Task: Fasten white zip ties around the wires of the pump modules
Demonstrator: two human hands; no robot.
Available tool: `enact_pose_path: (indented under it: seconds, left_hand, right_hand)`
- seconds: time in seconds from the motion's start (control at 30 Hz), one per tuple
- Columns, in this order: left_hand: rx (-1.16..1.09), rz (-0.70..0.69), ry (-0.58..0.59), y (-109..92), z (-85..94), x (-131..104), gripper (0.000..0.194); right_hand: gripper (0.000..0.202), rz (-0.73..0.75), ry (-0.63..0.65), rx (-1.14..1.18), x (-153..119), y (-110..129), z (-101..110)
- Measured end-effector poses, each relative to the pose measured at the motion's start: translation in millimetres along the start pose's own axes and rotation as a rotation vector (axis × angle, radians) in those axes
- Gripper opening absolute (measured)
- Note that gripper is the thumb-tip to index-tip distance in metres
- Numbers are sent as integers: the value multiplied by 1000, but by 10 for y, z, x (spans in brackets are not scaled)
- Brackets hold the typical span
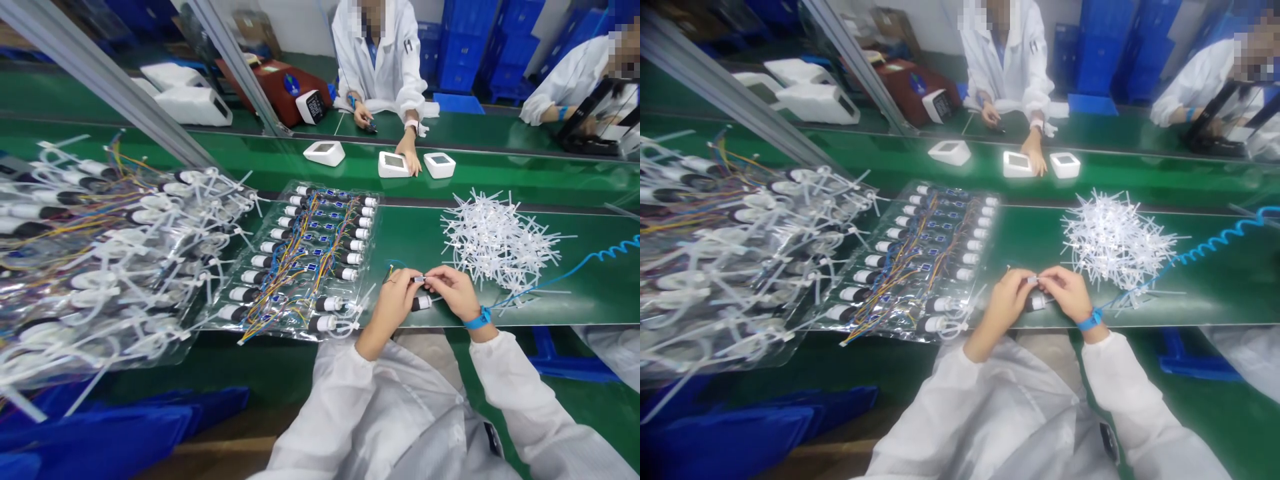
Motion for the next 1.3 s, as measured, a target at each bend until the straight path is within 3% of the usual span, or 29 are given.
enact_pose_path:
  seconds: [0.53, 0.87, 1.07, 1.2, 1.3]
  left_hand:
    - [28, -3, 60, -45, -16, 6, 13]
    - [102, -54, 29, -20, -16, 1, 11]
    - [175, -30, -6, -115, 41, -45, 28]
    - [248, -2, 102, -140, 35, -232, 33]
    - [294, 16, 199, -87, -8, -368, 60]
  right_hand:
    - [29, -57, 41, 43, 28, -8, 35]
    - [37, 25, -262, 270, 94, -11, 174]
    - [36, 73, -219, 53, -100, 79, 371]
    - [33, 57, -163, -90, -372, 155, 551]
    - [32, 28, -143, -115, -462, 133, 590]
Point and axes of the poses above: each hand's wrist, its own x-axis towards the middle knuckle, its own z-axis out of the back of the hand, y = z × x, the point moved 5 cm from there along x, towards the middle knuckle, and after that the axes turned 14 degrees about z, right-handed, at the moved point
